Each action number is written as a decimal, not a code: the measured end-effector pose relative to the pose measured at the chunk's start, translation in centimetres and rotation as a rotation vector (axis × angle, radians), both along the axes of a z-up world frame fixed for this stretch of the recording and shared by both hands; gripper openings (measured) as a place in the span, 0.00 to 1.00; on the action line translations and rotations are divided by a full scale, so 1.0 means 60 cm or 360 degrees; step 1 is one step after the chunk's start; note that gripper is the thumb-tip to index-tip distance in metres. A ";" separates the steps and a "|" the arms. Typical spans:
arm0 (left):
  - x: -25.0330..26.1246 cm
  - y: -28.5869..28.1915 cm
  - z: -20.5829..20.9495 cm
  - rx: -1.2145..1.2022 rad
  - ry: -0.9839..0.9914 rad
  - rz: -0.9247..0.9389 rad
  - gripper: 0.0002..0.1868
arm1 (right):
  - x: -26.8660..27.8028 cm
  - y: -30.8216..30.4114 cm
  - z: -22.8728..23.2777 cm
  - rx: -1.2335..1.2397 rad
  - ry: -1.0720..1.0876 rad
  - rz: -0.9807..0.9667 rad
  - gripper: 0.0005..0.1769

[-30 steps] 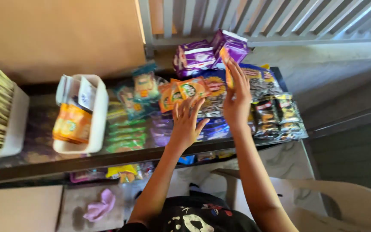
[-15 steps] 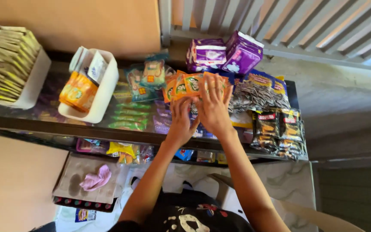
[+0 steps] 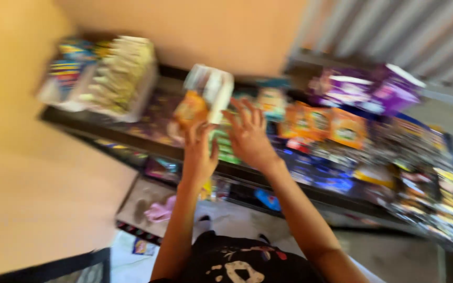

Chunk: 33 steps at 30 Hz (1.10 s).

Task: Organizing snack packets, drink sachets, and sanitary products into plastic bins on a glass display shelf.

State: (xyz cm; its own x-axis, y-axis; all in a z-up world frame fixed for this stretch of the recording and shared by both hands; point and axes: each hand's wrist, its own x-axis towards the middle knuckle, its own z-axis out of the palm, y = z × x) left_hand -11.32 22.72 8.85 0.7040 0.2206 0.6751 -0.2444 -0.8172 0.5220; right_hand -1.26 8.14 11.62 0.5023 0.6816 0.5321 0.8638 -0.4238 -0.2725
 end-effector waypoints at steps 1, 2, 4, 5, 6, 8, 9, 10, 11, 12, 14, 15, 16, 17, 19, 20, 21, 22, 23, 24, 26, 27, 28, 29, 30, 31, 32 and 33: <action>-0.005 0.032 -0.009 0.0020 0.0001 0.0052 0.27 | 0.005 0.028 -0.005 0.0020 0.0001 0.0052 0.32; -0.013 0.061 -0.020 0.0008 0.0127 -0.0018 0.25 | 0.009 0.054 -0.011 0.0095 -0.0001 0.0081 0.32; -0.023 0.100 -0.030 0.0000 0.0251 -0.0049 0.22 | 0.021 0.103 -0.022 0.0182 -0.0002 0.0148 0.33; -0.025 0.109 -0.030 -0.0014 0.0177 -0.0134 0.20 | 0.031 0.125 -0.026 0.0081 -0.0112 0.0106 0.32; -0.029 0.112 -0.031 -0.0032 0.0112 -0.0233 0.18 | 0.037 0.140 -0.033 -0.0024 -0.0217 0.0051 0.31; -0.038 0.121 -0.018 -0.0053 0.0110 -0.0243 0.16 | 0.031 0.172 -0.025 0.0031 -0.0138 0.0074 0.31; -0.043 0.119 -0.013 -0.0077 0.0102 -0.0279 0.14 | 0.027 0.181 -0.023 0.0079 -0.0065 0.0070 0.30; -0.043 0.126 -0.011 -0.0079 0.0098 -0.0277 0.14 | 0.030 0.192 -0.014 0.0076 -0.0069 0.0072 0.30; -0.043 0.132 -0.009 -0.0133 0.0094 -0.0322 0.14 | 0.034 0.200 -0.005 0.0003 -0.0079 -0.0002 0.30; -0.044 0.135 -0.007 -0.0190 0.0097 -0.0379 0.13 | 0.036 0.204 0.004 -0.0074 -0.0083 -0.0089 0.30; -0.045 0.145 -0.007 -0.0232 0.0067 -0.0410 0.13 | 0.054 0.201 -0.002 -0.0066 -0.0096 -0.0175 0.22; -0.046 0.146 -0.008 -0.0270 0.0036 -0.0431 0.14 | 0.062 0.195 -0.006 -0.0053 -0.0111 -0.0250 0.13; -0.046 0.150 -0.007 -0.0276 0.0043 -0.0450 0.14 | 0.058 0.189 0.004 -0.0060 -0.0105 -0.0269 0.13; -0.046 0.152 -0.005 -0.0300 -0.0025 -0.0436 0.15 | 0.055 0.182 0.014 0.0024 -0.0031 -0.0160 0.12; -0.044 0.149 0.002 -0.0332 -0.0087 -0.0445 0.17 | 0.041 0.166 0.039 0.0103 0.0046 -0.0075 0.10; -0.038 0.147 0.009 -0.0336 -0.0180 -0.0362 0.18 | 0.034 0.159 0.057 0.0229 0.0039 -0.0015 0.11; -0.032 0.143 0.016 -0.0341 -0.0273 -0.0278 0.20 | 0.028 0.151 0.074 0.0355 0.0030 0.0046 0.13; -0.027 0.138 0.030 -0.0351 -0.0266 -0.0298 0.20 | 0.022 0.139 0.080 0.0347 0.0033 0.0023 0.13; -0.020 0.132 0.043 -0.0331 -0.0320 -0.0227 0.22 | 0.017 0.125 0.085 0.0430 0.0064 0.0057 0.14; -0.014 0.122 0.056 -0.0312 -0.0372 -0.0162 0.25 | 0.011 0.108 0.090 0.0513 0.0093 0.0084 0.16; 0.024 0.105 0.010 -0.0408 -0.0301 -0.0220 0.26 | 0.013 0.068 0.080 0.0555 0.0278 -0.0036 0.13; 0.047 0.092 -0.011 -0.0491 -0.0236 -0.0252 0.27 | 0.017 0.045 0.076 0.0604 0.0463 -0.0126 0.12; 0.058 0.072 -0.012 -0.0500 -0.0231 -0.0294 0.27 | 0.015 0.014 0.074 0.0605 0.0453 -0.0169 0.12; 0.070 0.050 -0.013 -0.0596 -0.0144 -0.0388 0.26 | 0.013 -0.019 0.072 0.0665 0.0631 -0.0059 0.11; 0.083 0.025 -0.015 -0.0689 -0.0057 -0.0484 0.25 | 0.012 -0.055 0.070 0.0728 0.0805 0.0051 0.11; 0.098 -0.009 -0.011 -0.0696 -0.0052 -0.0530 0.25 | 0.020 -0.100 0.060 0.0733 0.0791 0.0006 0.11; 0.111 -0.045 -0.007 -0.0781 -0.0039 -0.0667 0.26 | 0.026 -0.147 0.049 0.0703 0.0964 -0.0132 0.09; 0.123 -0.082 -0.004 -0.0867 -0.0024 -0.0804 0.28 | 0.031 -0.194 0.038 0.0674 0.1138 -0.0269 0.07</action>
State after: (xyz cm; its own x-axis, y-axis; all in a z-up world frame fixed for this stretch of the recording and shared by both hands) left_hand -3.92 17.82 8.60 0.7997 0.1786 0.5732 -0.5326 -0.2297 0.8146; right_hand 0.59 -3.52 13.92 0.8923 0.3818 0.2410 0.3573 -0.2708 -0.8939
